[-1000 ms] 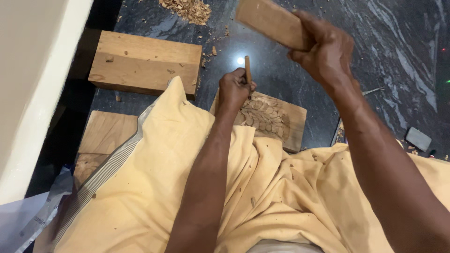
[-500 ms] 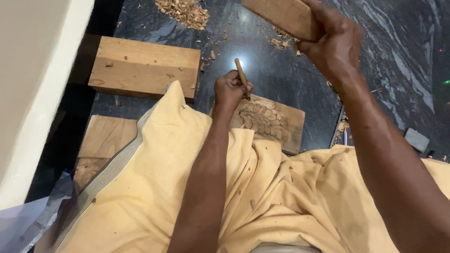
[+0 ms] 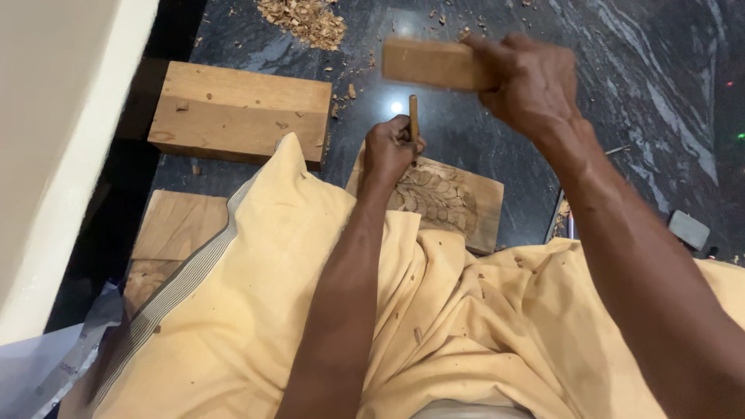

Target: The person carves a leaf design into a small wooden block using a chisel and wooden mallet. They repeatedly strike the chisel to remove wood shavings and refine the pattern, then switch to a smaller tool for finer detailing.

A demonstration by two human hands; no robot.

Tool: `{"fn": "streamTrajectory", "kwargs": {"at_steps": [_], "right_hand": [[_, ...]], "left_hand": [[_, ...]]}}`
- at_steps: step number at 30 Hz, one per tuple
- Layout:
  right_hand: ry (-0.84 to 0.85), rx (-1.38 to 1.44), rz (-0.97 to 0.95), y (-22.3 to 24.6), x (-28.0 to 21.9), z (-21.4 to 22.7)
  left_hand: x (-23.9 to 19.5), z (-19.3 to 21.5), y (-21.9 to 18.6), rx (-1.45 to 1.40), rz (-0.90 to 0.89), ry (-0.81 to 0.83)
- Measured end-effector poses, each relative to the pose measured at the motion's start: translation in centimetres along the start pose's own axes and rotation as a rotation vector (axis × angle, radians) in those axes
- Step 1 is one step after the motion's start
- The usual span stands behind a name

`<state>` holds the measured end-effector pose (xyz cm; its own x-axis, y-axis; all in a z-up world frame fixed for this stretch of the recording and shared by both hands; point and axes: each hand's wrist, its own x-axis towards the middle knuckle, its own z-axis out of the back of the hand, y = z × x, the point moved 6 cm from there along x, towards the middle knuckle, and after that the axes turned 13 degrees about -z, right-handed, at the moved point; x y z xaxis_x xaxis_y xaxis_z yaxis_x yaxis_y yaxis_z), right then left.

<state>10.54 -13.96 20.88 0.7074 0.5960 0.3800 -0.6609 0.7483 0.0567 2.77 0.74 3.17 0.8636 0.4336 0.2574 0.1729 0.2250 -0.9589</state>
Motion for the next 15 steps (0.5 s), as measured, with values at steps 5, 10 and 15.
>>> {"fn": "streamTrajectory", "kwargs": {"at_steps": [5,10,15], "right_hand": [[0.014,0.197,-0.172,-1.7,0.4,-1.6],[-0.043,0.235,-0.113,-1.9,0.9,-1.8],[0.097,0.125,-0.165,-2.3,0.9,-2.9]], "left_hand": [[0.5,-0.2,2.0,-0.042,0.026,0.004],[1.1,-0.8,3.3,-0.090,0.004,0.038],[1.0,-0.7,2.7,-0.085,0.033,0.071]]}}
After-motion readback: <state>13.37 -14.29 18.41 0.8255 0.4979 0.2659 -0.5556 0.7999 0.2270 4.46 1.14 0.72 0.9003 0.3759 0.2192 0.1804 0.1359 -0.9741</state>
